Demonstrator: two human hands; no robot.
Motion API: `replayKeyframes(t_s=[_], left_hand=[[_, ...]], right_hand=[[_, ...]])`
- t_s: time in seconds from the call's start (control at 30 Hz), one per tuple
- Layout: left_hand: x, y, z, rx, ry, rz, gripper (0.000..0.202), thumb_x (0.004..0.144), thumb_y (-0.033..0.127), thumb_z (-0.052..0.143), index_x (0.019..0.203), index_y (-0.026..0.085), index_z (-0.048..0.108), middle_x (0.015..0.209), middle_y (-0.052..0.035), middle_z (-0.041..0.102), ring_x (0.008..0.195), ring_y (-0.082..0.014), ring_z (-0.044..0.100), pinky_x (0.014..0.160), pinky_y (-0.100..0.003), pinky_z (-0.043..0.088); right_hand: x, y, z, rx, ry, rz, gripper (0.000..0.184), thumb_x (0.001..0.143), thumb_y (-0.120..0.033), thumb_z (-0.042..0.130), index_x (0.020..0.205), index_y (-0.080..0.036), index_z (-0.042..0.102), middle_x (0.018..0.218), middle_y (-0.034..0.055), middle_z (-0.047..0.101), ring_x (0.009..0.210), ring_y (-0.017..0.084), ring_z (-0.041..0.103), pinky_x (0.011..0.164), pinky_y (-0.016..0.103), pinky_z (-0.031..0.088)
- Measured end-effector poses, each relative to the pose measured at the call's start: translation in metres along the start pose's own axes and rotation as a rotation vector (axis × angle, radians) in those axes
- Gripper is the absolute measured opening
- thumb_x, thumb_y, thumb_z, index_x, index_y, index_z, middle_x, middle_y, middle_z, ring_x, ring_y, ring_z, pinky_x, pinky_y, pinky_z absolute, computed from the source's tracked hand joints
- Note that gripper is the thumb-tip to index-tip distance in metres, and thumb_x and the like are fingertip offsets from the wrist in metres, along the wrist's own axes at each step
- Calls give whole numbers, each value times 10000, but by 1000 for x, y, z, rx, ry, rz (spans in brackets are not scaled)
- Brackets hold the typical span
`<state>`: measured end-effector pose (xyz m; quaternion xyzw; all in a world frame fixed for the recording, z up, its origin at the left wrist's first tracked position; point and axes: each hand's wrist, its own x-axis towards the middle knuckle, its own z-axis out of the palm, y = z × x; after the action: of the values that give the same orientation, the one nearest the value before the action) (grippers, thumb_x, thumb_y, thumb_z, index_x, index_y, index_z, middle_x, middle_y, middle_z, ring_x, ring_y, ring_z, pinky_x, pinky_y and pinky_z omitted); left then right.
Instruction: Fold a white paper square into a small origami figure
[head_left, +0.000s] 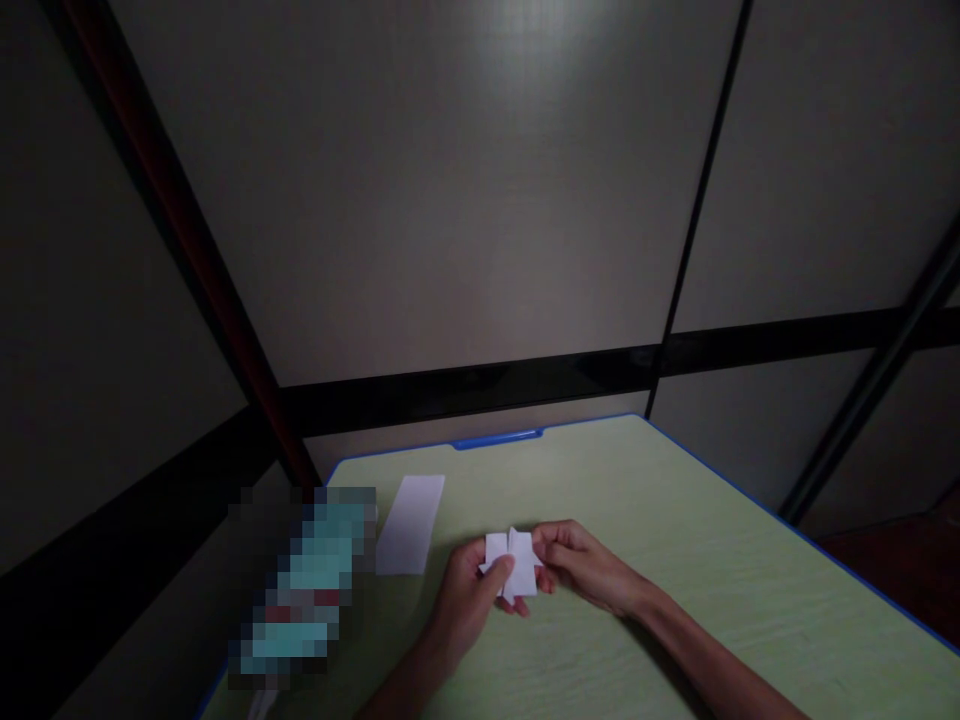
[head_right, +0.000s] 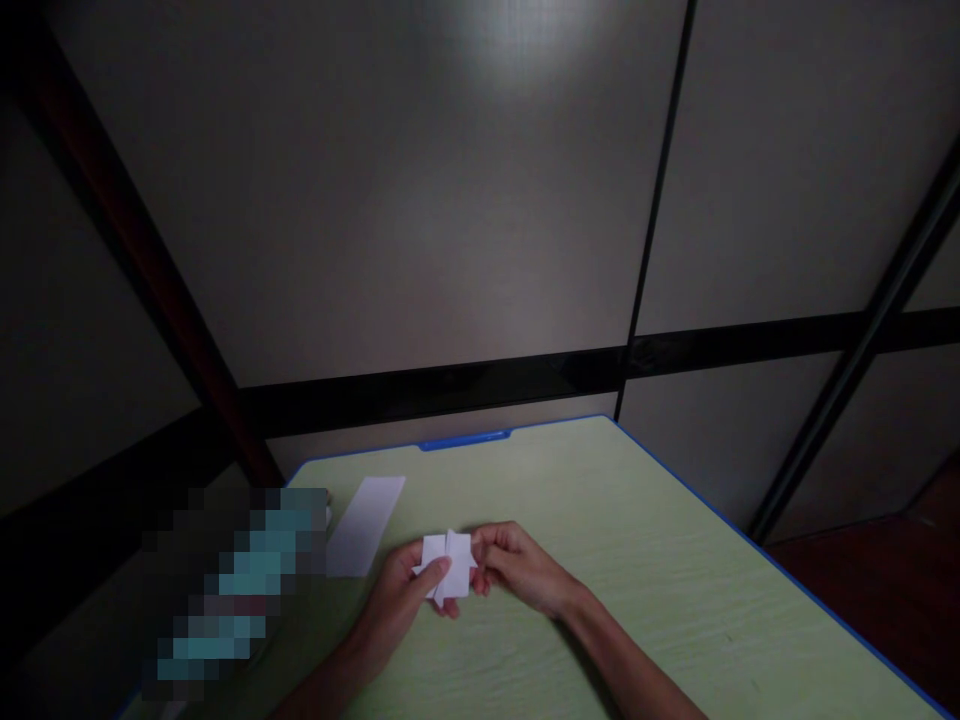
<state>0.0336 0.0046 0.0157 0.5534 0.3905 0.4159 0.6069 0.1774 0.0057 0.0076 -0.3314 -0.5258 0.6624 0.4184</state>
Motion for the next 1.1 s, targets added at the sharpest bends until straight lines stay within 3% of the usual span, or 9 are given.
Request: replayKeyframes(t_s=[0.17, 0.3, 0.6, 0.93, 1.1], left_hand=[[2, -4, -1, 3, 31, 6, 212, 604, 246, 514, 687, 69, 595, 477, -36, 607, 336, -99, 503, 345, -185, 385], [3, -8, 1, 27, 44, 10, 168, 613, 217, 507, 658, 74, 583, 466, -26, 598, 330, -88, 497, 334, -169, 380], [2, -10, 3, 27, -19, 37, 144, 623, 193, 495, 634, 78, 581, 493, -24, 592, 379, -96, 500, 373, -198, 429], [6, -8, 0, 3, -29, -13, 288, 623, 313, 491, 742, 70, 586, 489, -39, 602, 356, -99, 514, 338, -172, 372], [6, -10, -1, 9, 2, -13, 285, 600, 312, 518, 712, 60, 590, 473, -45, 600, 358, -107, 516, 342, -181, 379]], right_hand=[[-1, -2, 9, -164, 87, -72, 238, 652, -313, 490, 505, -132, 439, 429, -47, 436, 382, 50, 363, 397, 176, 247], [-2, 0, 11, -271, 81, -97, 257, 678, -328, 455, 514, -131, 439, 423, -55, 398, 370, 45, 320, 377, 174, 214], [-3, 1, 9, -295, 61, -97, 254, 672, -319, 450, 495, -143, 403, 406, -59, 384, 354, 43, 302, 359, 173, 193], [-1, 1, 3, -234, 112, -126, 283, 669, -340, 455, 476, -140, 404, 387, -62, 374, 350, 42, 293, 366, 176, 191], [-2, 1, 4, -256, 110, -118, 267, 678, -334, 452, 506, -132, 427, 397, -58, 390, 353, 42, 298, 367, 176, 193]])
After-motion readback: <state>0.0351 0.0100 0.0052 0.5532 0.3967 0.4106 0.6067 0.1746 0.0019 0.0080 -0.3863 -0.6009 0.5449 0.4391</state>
